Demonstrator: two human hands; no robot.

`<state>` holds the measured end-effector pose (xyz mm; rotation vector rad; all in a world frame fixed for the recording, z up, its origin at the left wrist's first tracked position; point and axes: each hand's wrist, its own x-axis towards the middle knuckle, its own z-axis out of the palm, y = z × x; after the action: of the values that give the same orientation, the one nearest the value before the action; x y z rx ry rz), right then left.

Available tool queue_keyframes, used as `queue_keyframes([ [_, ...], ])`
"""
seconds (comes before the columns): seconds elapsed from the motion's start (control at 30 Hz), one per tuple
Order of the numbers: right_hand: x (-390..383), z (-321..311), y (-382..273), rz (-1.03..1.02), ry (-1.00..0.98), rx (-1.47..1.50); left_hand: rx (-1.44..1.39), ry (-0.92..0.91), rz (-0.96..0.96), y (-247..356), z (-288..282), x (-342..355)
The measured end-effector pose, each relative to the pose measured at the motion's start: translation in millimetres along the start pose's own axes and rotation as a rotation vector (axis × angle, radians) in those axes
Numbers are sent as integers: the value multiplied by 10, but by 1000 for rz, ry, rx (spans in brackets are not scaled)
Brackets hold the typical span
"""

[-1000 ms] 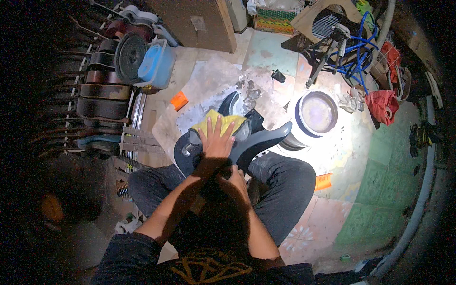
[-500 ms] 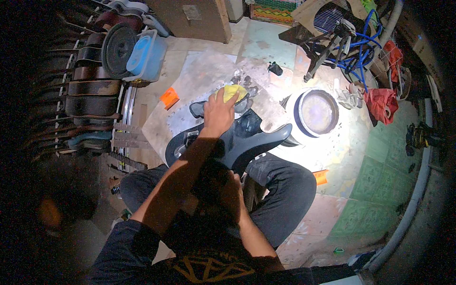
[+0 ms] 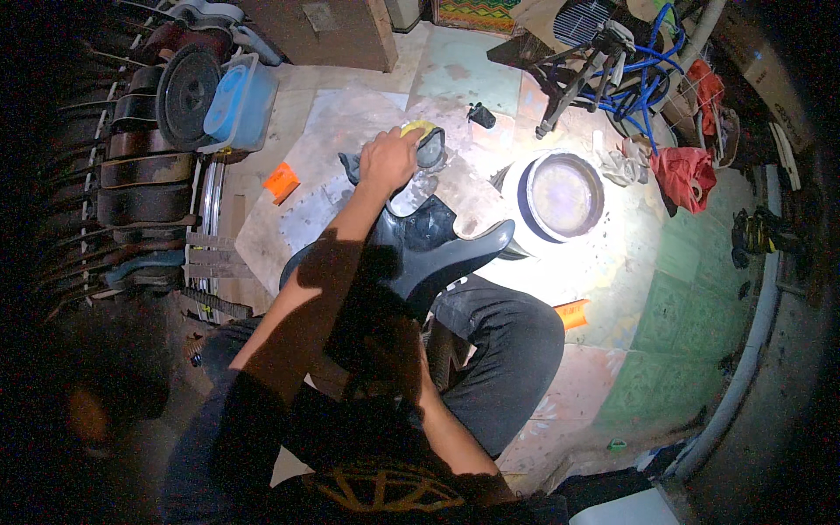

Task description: The person polishes the body of a black electric guitar, first by wiping it with a yellow cloth and then applying a substance from a container using a small sponge, covering the surface in circular motions.

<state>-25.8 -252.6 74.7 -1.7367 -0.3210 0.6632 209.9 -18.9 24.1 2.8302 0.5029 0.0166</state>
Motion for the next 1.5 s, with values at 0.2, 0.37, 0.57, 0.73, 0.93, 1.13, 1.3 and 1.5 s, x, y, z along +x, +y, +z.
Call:
queue_keyframes([
  [0.2,168,26,-18,191,-99,-268,100,49,-300,-794,-279,302],
  [0.37,116,32,140,39,-27,-240,-381,520,-295,-807,-1029,-661],
  [0.57,209,88,183,245,-68,-263,-683,398,-401,-613,-1280,-2540],
  [0.73,255,-29,271,266,-109,-95,-627,336,-401,-326,-1041,-3628],
  [0.93,270,-209,216,370,-67,58,45,82,-448,-132,-223,-3696],
  [1.13,90,-354,12,323,6,219,34,87,-105,88,-151,-3126],
  [1.3,59,-321,-304,392,-30,405,20,-7,131,246,-99,-2511],
  [1.5,97,-489,-311,422,43,456,39,82,163,140,-177,-1775],
])
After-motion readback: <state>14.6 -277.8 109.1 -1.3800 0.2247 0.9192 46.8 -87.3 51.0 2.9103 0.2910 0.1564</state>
